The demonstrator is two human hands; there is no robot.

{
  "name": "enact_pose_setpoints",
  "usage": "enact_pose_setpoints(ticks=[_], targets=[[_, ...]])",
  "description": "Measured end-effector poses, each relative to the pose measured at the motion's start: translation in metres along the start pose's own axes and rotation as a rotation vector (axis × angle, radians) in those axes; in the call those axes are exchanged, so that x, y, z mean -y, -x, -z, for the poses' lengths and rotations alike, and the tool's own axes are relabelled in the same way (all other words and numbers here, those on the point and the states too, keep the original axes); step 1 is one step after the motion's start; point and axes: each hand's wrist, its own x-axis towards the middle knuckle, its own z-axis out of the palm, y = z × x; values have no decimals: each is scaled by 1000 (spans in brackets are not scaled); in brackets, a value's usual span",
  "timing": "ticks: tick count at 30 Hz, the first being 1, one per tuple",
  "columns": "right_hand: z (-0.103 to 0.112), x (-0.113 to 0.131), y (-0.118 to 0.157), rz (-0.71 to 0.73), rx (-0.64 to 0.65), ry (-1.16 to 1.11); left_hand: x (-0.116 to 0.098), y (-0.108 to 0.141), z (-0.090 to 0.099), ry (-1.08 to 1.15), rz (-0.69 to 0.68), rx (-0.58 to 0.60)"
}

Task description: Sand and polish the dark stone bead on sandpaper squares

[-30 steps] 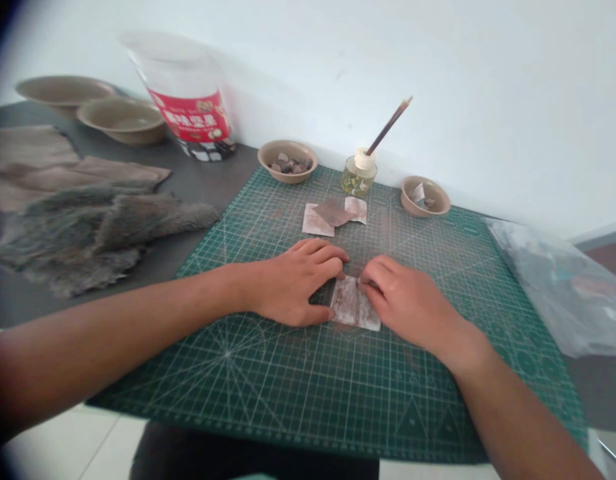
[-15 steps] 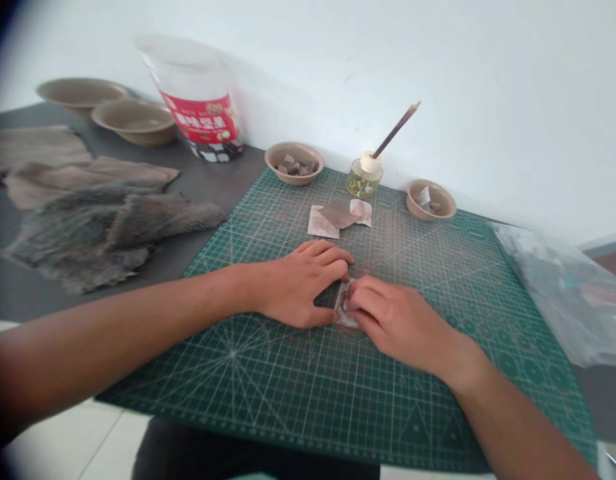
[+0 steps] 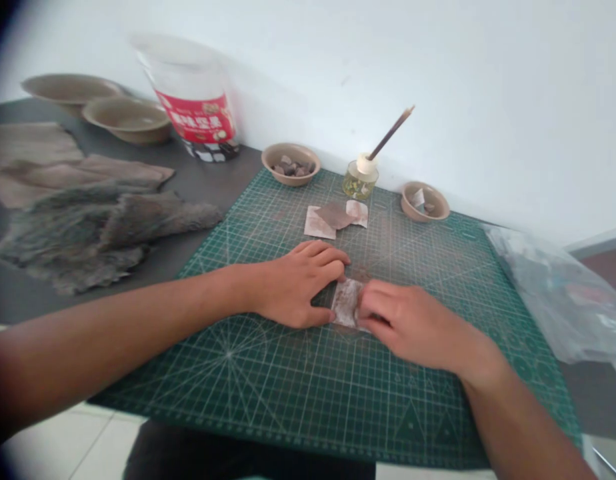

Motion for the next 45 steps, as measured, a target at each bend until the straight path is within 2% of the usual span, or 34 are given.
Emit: enact_pose_setpoints(ticks=[2,4,6,9,11,13,14,18,22,26,27,30,31,35,38,40,43,45], targets=[[-2,-1,0,39,-42,-23,0,0,0,7,-5,6],[-2,-3,-1,-3,-130,-2,0,0,1,8,4,9],[0,-4,-1,-32,-100,-16,0,0,1,5,14,10],[3,-2,-1,61,53,-107,0,0,1,7,4,10],[3,-1,-1,45,-5,-105,0,0,1,6,-2,7],[2,-1,0,-33,-107,-53,0,0,0,0,5,0],[2,-2,1,-54,-114,-36,0,0,0,-3,9,0],[2,-3,0,54,13,-78,0,0,1,8,-2,4],[2,-4,-3,-29,-141,-32,0,0,1,10,13,9],[2,-3,-2,64,12,-126,0,0,2,5,9,16],[1,-3,-2,75,3,-137,-1,0,2,6,3,18],[0,-3,-3,-2,-144,-91,-1,0,2,3,8,19],[0,-4,-3,-11,-147,-84,-1,0,2,2,14,18],[0,-2,-5,75,-21,-139,-1,0,1,11,4,18],[1,-4,-3,-28,-134,-74,0,0,1,5,4,10],[2,-6,-1,-43,-107,-62,0,0,1,-2,10,8],[2,-7,1,39,-12,-111,-1,0,2,1,0,15],[3,-8,1,-2,-101,-69,-1,0,2,-1,-2,14]])
